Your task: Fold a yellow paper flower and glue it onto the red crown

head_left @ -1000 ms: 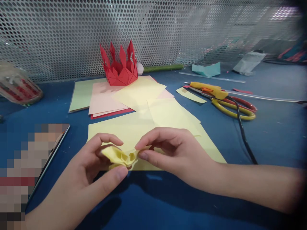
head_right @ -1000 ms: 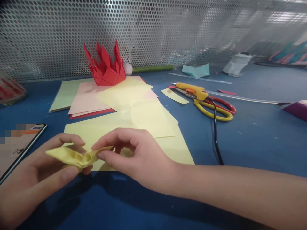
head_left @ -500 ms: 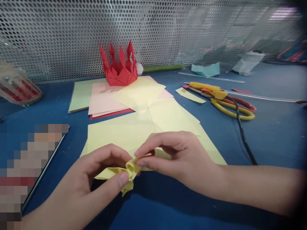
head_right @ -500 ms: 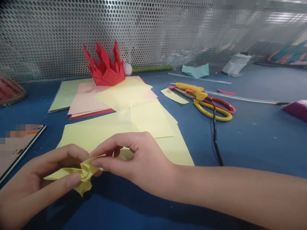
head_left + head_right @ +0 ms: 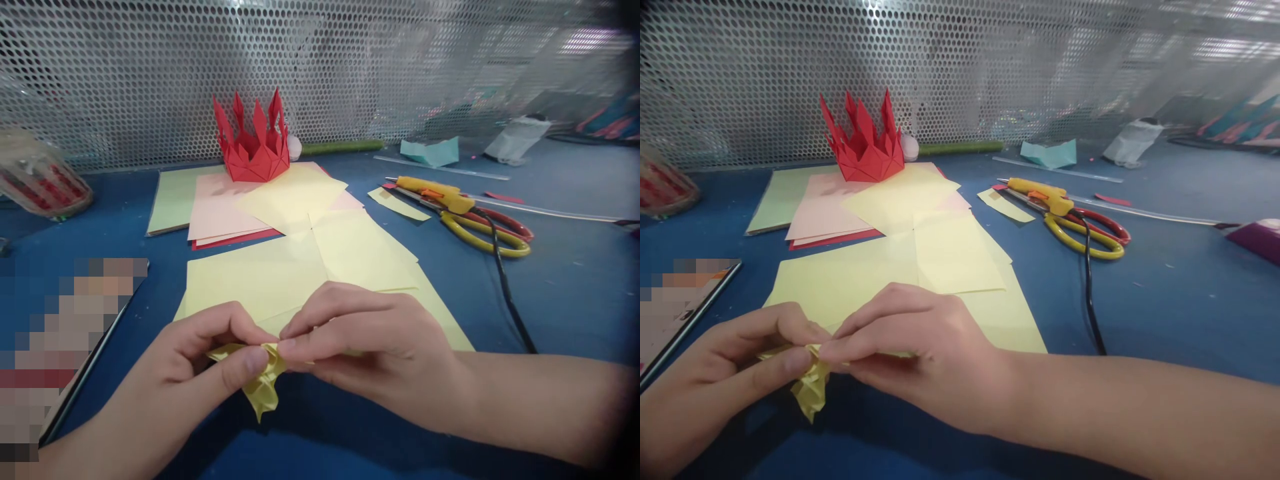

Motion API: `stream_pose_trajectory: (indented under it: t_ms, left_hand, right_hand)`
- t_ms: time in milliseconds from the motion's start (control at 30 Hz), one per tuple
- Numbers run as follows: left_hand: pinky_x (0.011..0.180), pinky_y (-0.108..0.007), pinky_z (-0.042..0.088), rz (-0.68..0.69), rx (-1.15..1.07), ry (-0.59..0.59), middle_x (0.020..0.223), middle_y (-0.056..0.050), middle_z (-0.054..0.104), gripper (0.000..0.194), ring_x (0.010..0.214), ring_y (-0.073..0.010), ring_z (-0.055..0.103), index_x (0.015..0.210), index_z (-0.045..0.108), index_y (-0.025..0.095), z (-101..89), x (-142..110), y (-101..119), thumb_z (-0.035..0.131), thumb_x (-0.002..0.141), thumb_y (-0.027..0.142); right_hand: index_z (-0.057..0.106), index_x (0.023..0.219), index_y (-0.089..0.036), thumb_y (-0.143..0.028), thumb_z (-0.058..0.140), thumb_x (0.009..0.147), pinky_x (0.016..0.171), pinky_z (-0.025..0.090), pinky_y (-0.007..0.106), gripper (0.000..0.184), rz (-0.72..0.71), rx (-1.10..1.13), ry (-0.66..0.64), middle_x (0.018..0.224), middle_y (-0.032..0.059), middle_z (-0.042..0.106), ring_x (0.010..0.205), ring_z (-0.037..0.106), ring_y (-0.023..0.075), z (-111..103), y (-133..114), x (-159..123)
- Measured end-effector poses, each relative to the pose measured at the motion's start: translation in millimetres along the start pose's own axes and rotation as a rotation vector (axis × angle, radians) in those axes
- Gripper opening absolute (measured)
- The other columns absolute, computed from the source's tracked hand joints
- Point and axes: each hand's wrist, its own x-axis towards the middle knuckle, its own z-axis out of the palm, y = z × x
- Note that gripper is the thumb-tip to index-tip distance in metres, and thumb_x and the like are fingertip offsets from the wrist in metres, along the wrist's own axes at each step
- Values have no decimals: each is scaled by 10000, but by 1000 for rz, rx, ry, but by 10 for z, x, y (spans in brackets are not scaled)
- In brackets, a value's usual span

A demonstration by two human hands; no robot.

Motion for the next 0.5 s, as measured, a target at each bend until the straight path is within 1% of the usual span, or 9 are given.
stream_pose_trajectory:
  t_ms: [67,167,233,267,333,433,500]
  left_hand:
    - [610,-165,500,-19,-5,-15,682,61,717,111,651,-106,624,742,748,309,-10,-1,22,707,840,341]
    - [633,-161,513,-27,-30,-37,697,53,738,87,671,-103,644,738,767,306,-8,6,63,725,813,292]
    - [624,-147,518,-31,-83,-43,673,62,735,96,647,-90,649,708,758,296,1,23,78,742,793,254]
    - [635,-143,524,-60,-107,-11,681,65,740,114,660,-87,661,714,755,296,5,34,82,732,805,231]
    - [602,-119,511,-56,-162,-38,649,79,737,131,621,-71,650,691,739,294,8,51,85,755,785,205]
    - [571,-80,491,-62,-227,-46,635,96,750,165,593,-50,651,716,745,305,-1,52,93,799,732,150]
    - [576,-62,487,-60,-265,-51,641,101,756,189,600,-40,662,715,753,303,-8,39,100,807,724,122]
  right_hand:
    - [767,979,-137,-93,681,899,814,590,161,125,-22,-4,-8,953,87,764,881,714,115,-4,1,10]
    - [764,989,-130,-83,664,909,826,588,159,137,-39,-5,-15,940,92,757,886,712,117,-10,5,25]
    - [762,996,-130,-81,656,914,831,587,159,143,-51,1,-16,930,92,753,884,712,119,-13,7,30]
    - [761,1000,-128,-81,651,917,834,587,161,145,-58,3,-21,928,92,752,884,711,120,-14,8,30]
    - [759,1011,-117,-76,638,924,844,586,165,154,-68,-1,-33,933,96,751,887,709,119,-17,9,29]
    - [759,1014,-68,-53,637,918,859,581,167,156,-86,-14,-44,936,117,751,885,701,119,-23,8,28]
    - [757,1016,-38,-41,643,911,865,578,167,156,-101,-22,-52,944,132,750,892,694,119,-24,7,27]
